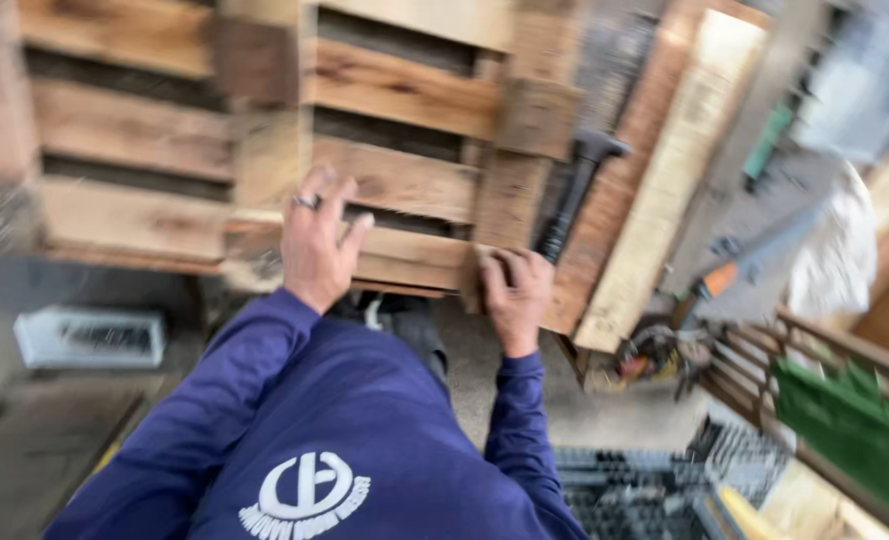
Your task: The person hammers nails into a wooden pallet and then gathers and sorts various wooden planks and blocks in a workshop.
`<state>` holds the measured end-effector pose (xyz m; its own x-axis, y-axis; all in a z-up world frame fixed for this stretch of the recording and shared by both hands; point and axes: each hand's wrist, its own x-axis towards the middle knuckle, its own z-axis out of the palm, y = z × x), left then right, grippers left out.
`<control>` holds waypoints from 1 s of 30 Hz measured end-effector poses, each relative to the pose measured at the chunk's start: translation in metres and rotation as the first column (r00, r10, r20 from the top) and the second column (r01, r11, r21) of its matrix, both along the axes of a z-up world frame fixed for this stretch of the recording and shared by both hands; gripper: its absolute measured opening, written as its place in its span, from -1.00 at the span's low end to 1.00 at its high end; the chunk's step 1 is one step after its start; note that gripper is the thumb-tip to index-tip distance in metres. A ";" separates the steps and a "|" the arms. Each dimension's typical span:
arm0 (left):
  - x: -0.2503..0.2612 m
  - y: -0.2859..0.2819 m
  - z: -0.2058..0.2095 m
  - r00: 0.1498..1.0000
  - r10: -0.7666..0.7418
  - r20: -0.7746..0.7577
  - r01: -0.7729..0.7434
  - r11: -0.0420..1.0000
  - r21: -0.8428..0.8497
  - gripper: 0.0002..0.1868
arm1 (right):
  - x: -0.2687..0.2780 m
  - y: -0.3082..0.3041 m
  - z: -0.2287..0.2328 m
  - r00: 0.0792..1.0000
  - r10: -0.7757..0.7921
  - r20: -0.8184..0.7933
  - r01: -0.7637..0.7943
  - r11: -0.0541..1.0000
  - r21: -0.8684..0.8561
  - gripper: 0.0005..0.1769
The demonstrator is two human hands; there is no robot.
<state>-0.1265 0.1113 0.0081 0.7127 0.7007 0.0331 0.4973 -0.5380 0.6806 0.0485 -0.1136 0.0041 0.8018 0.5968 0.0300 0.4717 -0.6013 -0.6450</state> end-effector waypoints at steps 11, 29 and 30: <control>0.049 0.146 -0.041 0.882 0.402 -0.247 -0.458 0.855 -0.243 0.51 | -0.009 0.000 -0.001 0.984 0.142 0.111 -0.102 0.945 -0.311 -0.50; 0.077 0.264 -0.080 0.974 -0.085 -0.208 0.064 0.992 -0.105 0.40 | -0.206 0.107 0.010 0.920 -0.336 -0.199 0.312 0.939 -0.143 -0.48; 0.084 0.280 -0.081 0.964 -0.128 -0.235 0.098 0.986 -0.137 0.41 | -0.220 0.122 0.016 0.910 -0.324 -0.257 0.294 0.944 -0.147 -0.44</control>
<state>-0.0423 0.3909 -0.0727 0.7634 0.6031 -0.2313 0.5961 -0.5199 0.6118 -0.1712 0.0084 0.0204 0.9145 0.3055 -0.2653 0.0650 -0.7581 -0.6489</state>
